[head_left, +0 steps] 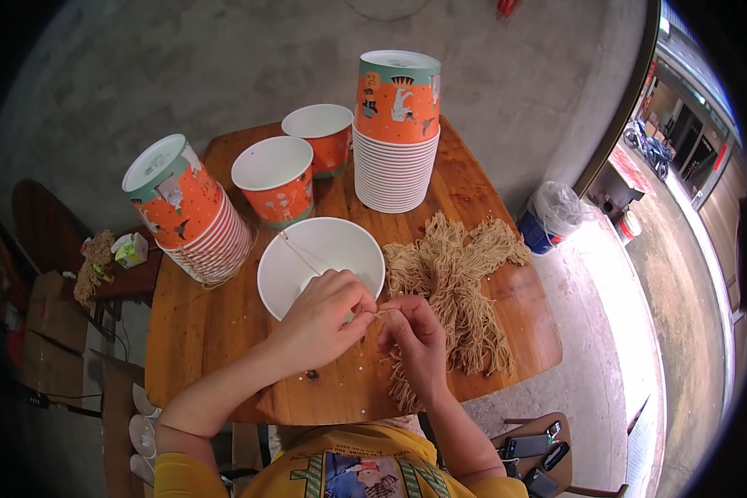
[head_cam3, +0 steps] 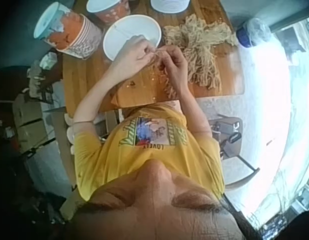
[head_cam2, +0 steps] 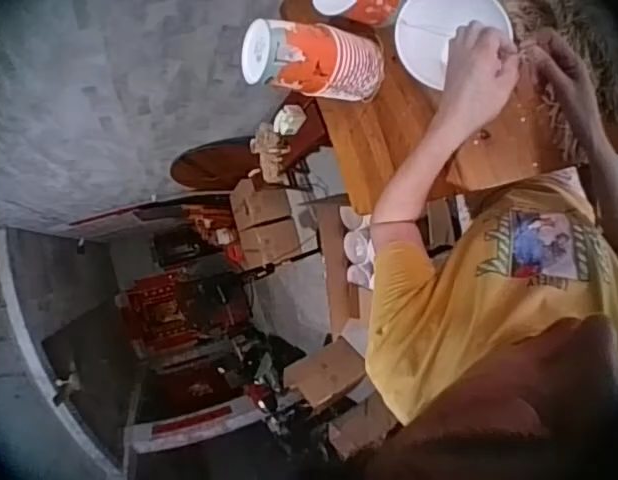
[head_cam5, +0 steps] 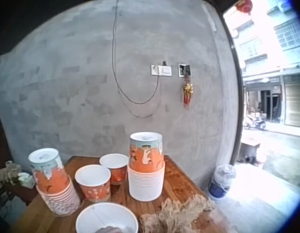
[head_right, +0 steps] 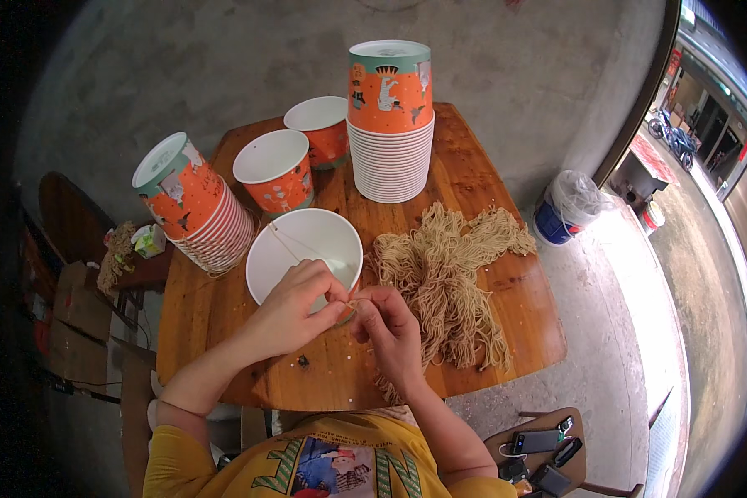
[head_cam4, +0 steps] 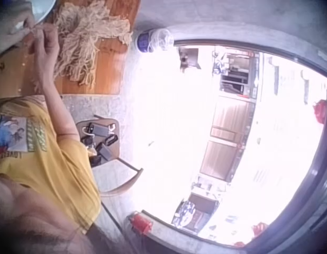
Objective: The person is tying bundles of dried fibers and placing them into patterned paper cups on a wooden table.
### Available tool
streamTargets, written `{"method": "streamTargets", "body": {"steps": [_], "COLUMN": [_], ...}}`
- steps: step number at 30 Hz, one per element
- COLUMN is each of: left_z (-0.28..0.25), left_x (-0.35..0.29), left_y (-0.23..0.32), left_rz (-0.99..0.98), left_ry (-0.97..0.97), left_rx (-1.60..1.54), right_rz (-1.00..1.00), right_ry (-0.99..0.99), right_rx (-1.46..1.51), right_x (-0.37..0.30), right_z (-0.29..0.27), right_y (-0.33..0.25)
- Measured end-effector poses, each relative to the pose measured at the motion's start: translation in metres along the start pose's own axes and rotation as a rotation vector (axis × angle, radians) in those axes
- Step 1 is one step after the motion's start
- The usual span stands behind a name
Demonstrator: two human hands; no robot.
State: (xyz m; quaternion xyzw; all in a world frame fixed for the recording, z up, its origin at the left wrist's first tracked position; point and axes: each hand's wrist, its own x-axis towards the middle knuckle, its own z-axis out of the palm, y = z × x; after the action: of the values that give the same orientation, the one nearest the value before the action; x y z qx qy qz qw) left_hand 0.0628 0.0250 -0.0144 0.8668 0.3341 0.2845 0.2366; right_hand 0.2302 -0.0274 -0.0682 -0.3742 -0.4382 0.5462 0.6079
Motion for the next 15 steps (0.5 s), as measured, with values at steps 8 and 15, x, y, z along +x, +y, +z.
{"method": "streamTargets", "body": {"steps": [8,15], "left_z": [0.002,0.002], "left_x": [-0.001,-0.002], "left_y": [0.0,0.001], "left_rz": [-0.027,-0.044], "left_ry": [0.036,0.05], "left_rx": [-0.016,-0.025], "right_rz": [0.023,-0.055], "right_ry": [0.008,-0.061], "right_rx": [0.032,-0.018], "right_x": [-0.001,0.0], "right_z": [-0.002,-0.009], "right_y": [-0.003,0.014]}}
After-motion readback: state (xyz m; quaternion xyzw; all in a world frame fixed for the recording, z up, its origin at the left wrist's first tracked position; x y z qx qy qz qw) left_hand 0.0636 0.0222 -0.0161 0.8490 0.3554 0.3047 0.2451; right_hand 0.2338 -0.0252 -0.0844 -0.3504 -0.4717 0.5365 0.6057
